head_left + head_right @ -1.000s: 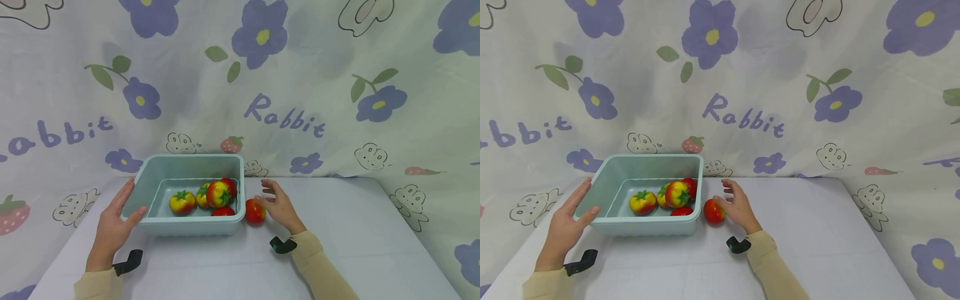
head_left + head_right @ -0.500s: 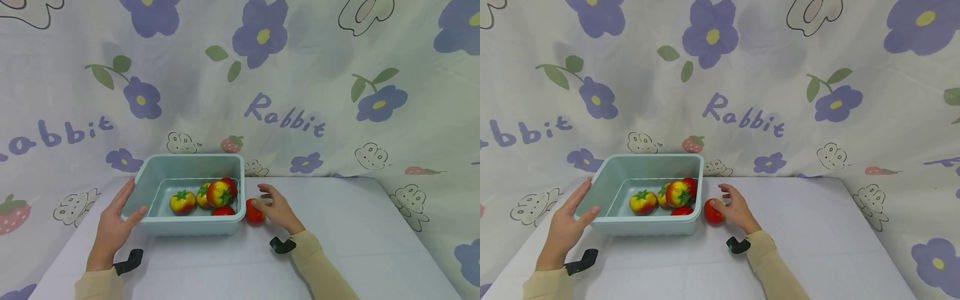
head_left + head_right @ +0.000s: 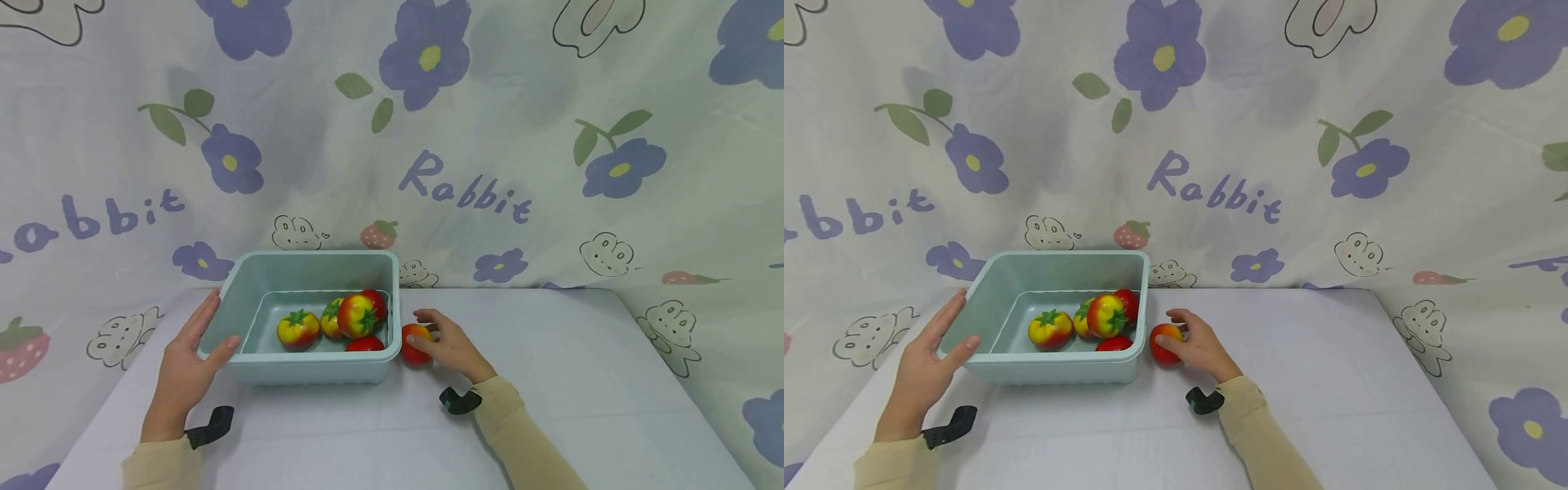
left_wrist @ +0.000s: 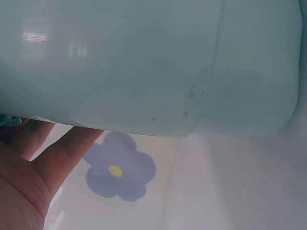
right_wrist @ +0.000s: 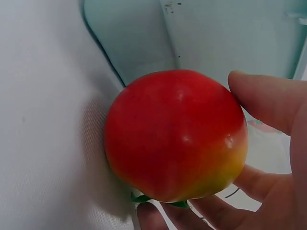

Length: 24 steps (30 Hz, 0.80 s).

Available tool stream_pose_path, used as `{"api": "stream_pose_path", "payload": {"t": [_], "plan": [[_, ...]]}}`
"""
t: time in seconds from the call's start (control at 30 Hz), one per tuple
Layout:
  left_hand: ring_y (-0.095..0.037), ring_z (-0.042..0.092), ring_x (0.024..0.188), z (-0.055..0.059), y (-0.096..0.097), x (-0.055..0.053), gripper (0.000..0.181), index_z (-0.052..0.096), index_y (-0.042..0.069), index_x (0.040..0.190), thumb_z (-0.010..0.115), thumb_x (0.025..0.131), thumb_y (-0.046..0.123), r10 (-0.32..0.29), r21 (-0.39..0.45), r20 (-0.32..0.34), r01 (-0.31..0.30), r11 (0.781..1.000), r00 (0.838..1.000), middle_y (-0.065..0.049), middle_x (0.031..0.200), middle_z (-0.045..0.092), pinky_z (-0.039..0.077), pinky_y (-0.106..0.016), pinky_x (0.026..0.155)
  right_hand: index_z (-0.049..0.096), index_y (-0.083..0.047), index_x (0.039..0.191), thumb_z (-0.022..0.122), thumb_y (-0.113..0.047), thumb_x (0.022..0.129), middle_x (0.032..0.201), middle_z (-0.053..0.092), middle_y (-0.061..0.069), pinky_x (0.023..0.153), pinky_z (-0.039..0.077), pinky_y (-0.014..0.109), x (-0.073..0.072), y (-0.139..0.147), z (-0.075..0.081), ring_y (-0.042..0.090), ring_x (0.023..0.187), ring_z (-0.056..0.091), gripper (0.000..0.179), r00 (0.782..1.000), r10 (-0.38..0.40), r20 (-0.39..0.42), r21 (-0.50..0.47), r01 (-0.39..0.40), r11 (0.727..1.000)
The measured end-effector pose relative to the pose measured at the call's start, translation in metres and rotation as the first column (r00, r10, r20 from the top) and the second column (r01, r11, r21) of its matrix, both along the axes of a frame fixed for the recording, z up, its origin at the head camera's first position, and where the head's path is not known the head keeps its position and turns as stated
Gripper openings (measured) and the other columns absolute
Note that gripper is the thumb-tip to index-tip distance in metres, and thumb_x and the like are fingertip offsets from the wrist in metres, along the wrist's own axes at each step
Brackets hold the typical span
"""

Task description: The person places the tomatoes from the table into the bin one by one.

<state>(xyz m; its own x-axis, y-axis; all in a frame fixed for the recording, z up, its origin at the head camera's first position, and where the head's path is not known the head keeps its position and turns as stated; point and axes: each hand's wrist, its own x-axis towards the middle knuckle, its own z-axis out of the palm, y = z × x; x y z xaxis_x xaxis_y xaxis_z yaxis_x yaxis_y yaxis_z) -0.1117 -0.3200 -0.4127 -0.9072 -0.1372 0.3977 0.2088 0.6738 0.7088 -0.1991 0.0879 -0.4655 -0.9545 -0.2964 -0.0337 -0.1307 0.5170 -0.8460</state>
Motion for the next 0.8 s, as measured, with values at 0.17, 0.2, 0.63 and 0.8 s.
{"api": "stream_pose_path", "payload": {"t": [0.17, 0.2, 0.63, 0.8], "plan": [[-0.025, 0.018, 0.152, 0.000, 0.000, 0.000, 0.076, 0.030, 0.019, 0.160, 0.068, 0.094, 0.023, -0.002, 0.000, 0.001, 0.002, 1.000, 1.000, -0.004, 0.165, 0.026, 0.018, -0.072, 0.113, 0.055, -0.019, 0.141, 0.071, -0.044, 0.091, 0.139, 0.058, 0.006, 0.094, 0.055, 0.049, 0.000, 0.000, -0.002, 0.031, 0.122, 0.056, 0.058, 1.000, 0.014, 0.001, 0.015, -0.014, 1.000], [-0.024, 0.018, 0.152, 0.000, 0.000, 0.000, 0.076, 0.030, 0.019, 0.160, 0.068, 0.094, 0.022, -0.002, 0.000, -0.001, 0.002, 1.000, 1.000, -0.003, 0.165, 0.026, 0.019, -0.072, 0.113, 0.056, -0.019, 0.140, 0.071, -0.043, 0.091, 0.139, 0.058, 0.005, 0.094, 0.055, 0.049, 0.000, 0.000, -0.001, 0.031, 0.122, 0.056, 0.057, 1.000, 0.014, 0.000, 0.015, -0.014, 1.000], [-0.015, 0.018, 0.152, -0.001, 0.000, 0.000, 0.075, 0.031, 0.017, 0.159, 0.069, 0.094, 0.021, -0.010, 0.006, -0.011, 0.010, 1.000, 1.000, -0.007, 0.164, 0.028, 0.019, -0.070, 0.114, 0.059, -0.015, 0.137, 0.072, -0.035, 0.093, 0.134, 0.061, 0.003, 0.093, 0.056, 0.046, 0.002, 0.003, 0.010, 0.029, 0.118, 0.058, 0.050, 0.999, -0.009, -0.049, -0.028, 0.008, 1.000], [-0.018, 0.018, 0.152, -0.001, 0.000, 0.000, 0.076, 0.031, 0.018, 0.160, 0.069, 0.094, 0.021, -0.008, 0.008, -0.005, 0.008, 1.000, 1.000, -0.003, 0.165, 0.026, 0.019, -0.071, 0.114, 0.060, -0.014, 0.136, 0.071, -0.032, 0.093, 0.131, 0.063, 0.003, 0.093, 0.056, 0.043, 0.005, 0.003, 0.016, 0.026, 0.114, 0.059, 0.048, 0.996, -0.023, -0.084, -0.066, 0.017, 0.998]]}}
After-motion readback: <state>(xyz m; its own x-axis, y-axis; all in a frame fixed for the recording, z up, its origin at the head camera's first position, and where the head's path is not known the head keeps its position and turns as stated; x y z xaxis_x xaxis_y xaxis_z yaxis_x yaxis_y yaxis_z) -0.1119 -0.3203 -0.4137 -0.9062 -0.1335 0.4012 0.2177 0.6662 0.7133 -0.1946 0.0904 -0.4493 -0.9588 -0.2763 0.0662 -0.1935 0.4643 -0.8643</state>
